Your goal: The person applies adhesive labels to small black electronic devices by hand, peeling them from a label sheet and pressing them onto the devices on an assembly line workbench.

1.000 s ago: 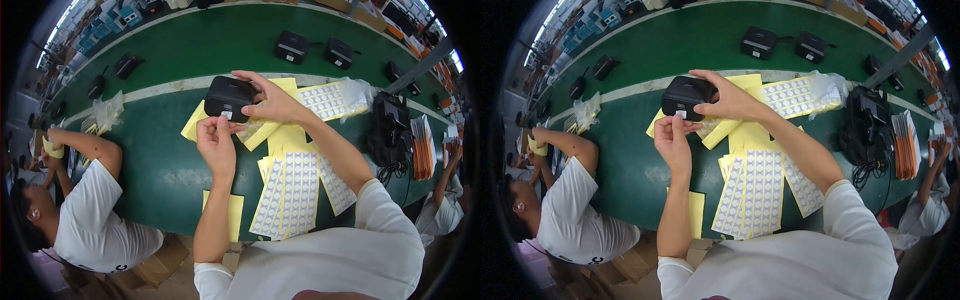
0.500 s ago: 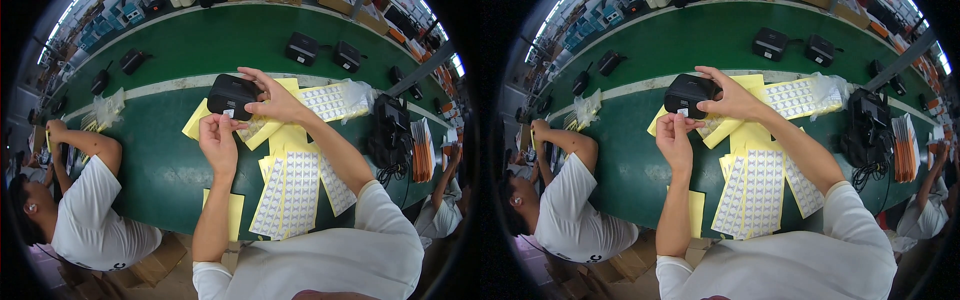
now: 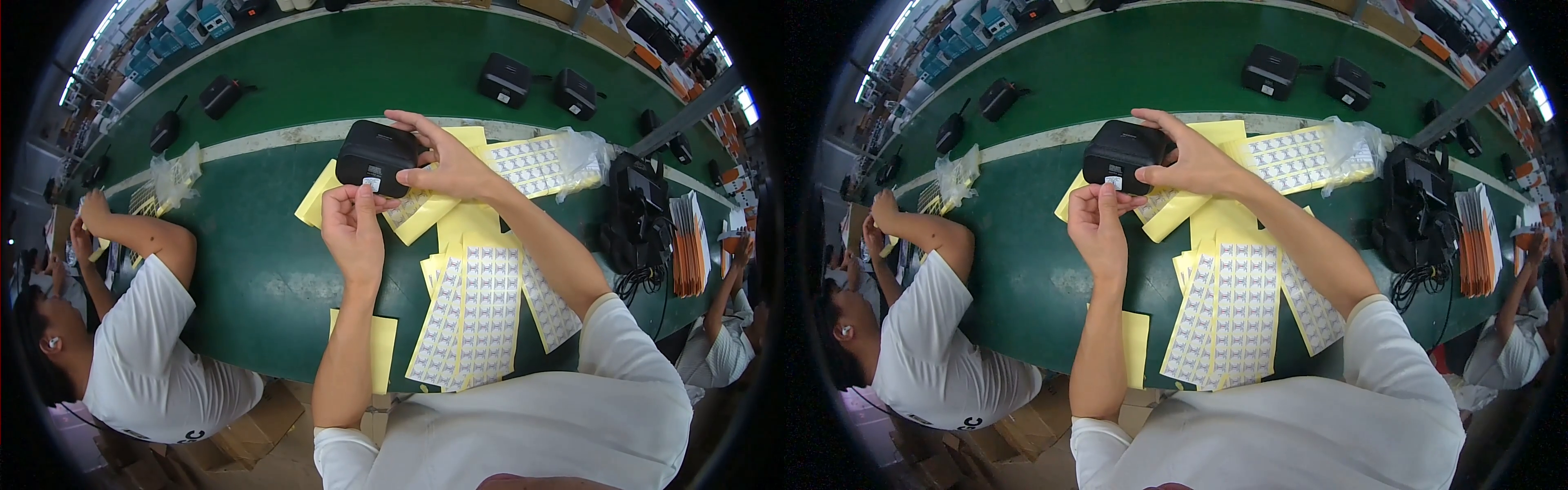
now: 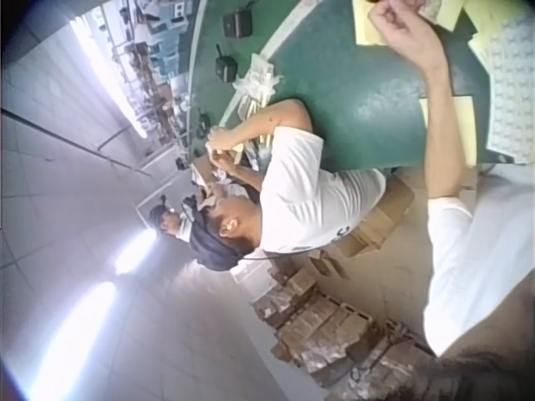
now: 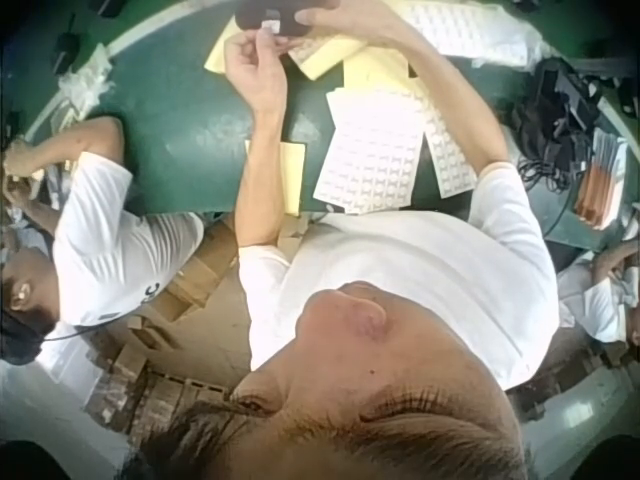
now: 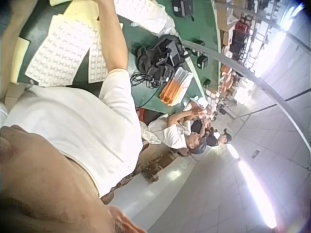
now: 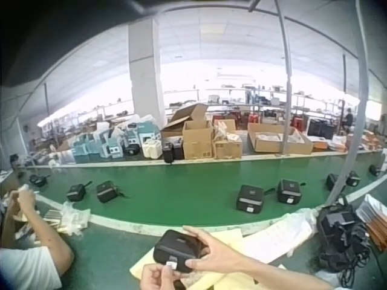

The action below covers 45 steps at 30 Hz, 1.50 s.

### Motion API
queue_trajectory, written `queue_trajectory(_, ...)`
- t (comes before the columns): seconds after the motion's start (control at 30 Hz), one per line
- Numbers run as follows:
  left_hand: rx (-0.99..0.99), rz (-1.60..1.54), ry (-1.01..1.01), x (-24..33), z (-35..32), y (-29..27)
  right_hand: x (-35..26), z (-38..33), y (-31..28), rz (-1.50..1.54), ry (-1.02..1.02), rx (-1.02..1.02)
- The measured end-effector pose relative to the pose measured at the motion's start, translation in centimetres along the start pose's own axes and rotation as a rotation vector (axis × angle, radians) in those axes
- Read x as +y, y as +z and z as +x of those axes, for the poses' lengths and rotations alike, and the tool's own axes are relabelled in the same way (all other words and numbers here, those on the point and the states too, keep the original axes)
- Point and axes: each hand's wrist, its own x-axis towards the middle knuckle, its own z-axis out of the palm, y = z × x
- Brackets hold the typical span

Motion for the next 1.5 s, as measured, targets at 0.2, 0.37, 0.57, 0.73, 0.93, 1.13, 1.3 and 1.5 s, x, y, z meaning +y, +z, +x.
queue_trajectory(0.2,0.051,0.073,0.043,-0.5,0.0,-0.1,-0.8,-0.2,0.3,-0.090,-0.001,0.009)
queue_trajectory(0.37,0.105,0.128,-0.136,0.8,0.3,0.1,-0.9,-0.2,-0.4,-0.244,-0.077,0.018)
queue_trajectory(0.57,0.102,0.275,0.022,-1.0,0.8,-1.6,-0.4,3.7,-2.3,-0.086,-0.046,0.142)
queue_trajectory(0.73,-0.135,0.893,0.523,-1.3,0.3,0.2,2.7,9.8,-4.6,-0.507,-0.084,0.354)
queue_trajectory(0.93,-0.213,1.081,0.504,-1.3,0.2,0.6,4.9,11.6,-5.5,-0.886,-0.118,0.310)
queue_trajectory(1.13,-0.186,1.025,0.446,-1.7,1.1,-0.6,1.3,5.5,-3.4,-0.766,-0.341,0.339)
queue_trajectory(1.3,-0.045,0.763,0.297,-0.9,0.9,-0.6,0.8,1.7,-2.7,-0.043,0.146,-0.144)
queue_trajectory(1.5,0.033,0.905,0.477,-0.8,1.1,-0.9,1.2,1.1,-1.3,-0.084,0.199,-0.167)
